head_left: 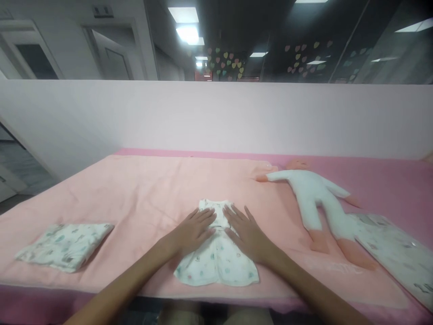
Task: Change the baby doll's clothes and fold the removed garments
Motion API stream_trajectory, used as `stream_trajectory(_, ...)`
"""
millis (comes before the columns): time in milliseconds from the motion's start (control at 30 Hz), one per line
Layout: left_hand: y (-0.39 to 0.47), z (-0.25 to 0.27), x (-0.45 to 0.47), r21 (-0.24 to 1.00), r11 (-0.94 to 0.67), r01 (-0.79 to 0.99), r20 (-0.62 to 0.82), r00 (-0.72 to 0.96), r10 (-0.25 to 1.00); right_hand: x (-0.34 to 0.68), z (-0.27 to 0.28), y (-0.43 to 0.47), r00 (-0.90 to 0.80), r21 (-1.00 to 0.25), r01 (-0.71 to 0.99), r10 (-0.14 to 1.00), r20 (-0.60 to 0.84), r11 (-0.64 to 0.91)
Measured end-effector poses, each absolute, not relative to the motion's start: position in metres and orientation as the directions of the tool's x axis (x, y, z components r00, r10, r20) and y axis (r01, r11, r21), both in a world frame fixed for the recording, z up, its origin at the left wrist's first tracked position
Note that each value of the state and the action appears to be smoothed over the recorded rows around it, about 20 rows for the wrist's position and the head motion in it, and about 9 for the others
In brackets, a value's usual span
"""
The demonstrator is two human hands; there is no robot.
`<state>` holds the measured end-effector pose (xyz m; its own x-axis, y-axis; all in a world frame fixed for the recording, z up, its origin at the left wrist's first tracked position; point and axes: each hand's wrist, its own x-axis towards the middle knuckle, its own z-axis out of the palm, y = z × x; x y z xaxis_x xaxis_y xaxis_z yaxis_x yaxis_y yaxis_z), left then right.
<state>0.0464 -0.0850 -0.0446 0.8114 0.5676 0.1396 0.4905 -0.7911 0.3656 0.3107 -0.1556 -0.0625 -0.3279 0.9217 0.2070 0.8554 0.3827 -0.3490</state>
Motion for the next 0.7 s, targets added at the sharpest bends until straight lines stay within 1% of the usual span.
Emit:
stream_trajectory(67, -0.089, -0.04, 0.038, 0.395, -0.745, 0.537, 0.152, 0.762, 0.63, 0.315, -0.058, -0.163, -0.159, -0.409, 0.873, 0.947, 0.279, 0.267)
stream_trajectory(133, -0.093, -0.037, 0.029, 0.417, -0.683, 0.6, 0.178, 0.683, 0.708, 0.322, -0.054, -0.168, 0.044, -0.491, 0.864, 0.955, 0.292, 0.111)
stream_trajectory(167, -0.095, -0.035, 0.026, 0.423, -0.664, 0.616, 0.183, 0.66, 0.729, 0.326, -0.052, -0.17, 0.122, -0.535, 0.844, 0.958, 0.259, 0.037)
stream_trajectory(233, -0.098, -0.031, 0.023, 0.434, -0.666, 0.607, 0.173, 0.669, 0.723, 0.332, -0.048, -0.168, 0.2, -0.612, 0.788, 0.968, 0.149, -0.069)
stream_trajectory(333, -0.1, -0.024, 0.03, 0.463, -0.715, 0.524, 0.143, 0.752, 0.644, 0.332, -0.044, -0.16, 0.179, -0.679, 0.724, 0.984, 0.012, -0.124)
stream_trajectory(433, -0.1, -0.019, 0.043, 0.479, -0.742, 0.469, 0.129, 0.799, 0.588, 0.323, -0.042, -0.153, 0.155, -0.668, 0.729, 0.987, -0.051, -0.149)
stream_trajectory(633, -0.096, -0.015, 0.054, 0.463, -0.761, 0.454, 0.135, 0.813, 0.567, 0.312, -0.039, -0.148, 0.139, -0.611, 0.778, 0.989, -0.059, -0.146)
stream_trajectory(700, -0.097, -0.012, 0.047, 0.477, -0.77, 0.425, 0.156, 0.821, 0.55, 0.317, -0.039, -0.153, 0.119, -0.626, 0.773, 0.993, -0.017, -0.103)
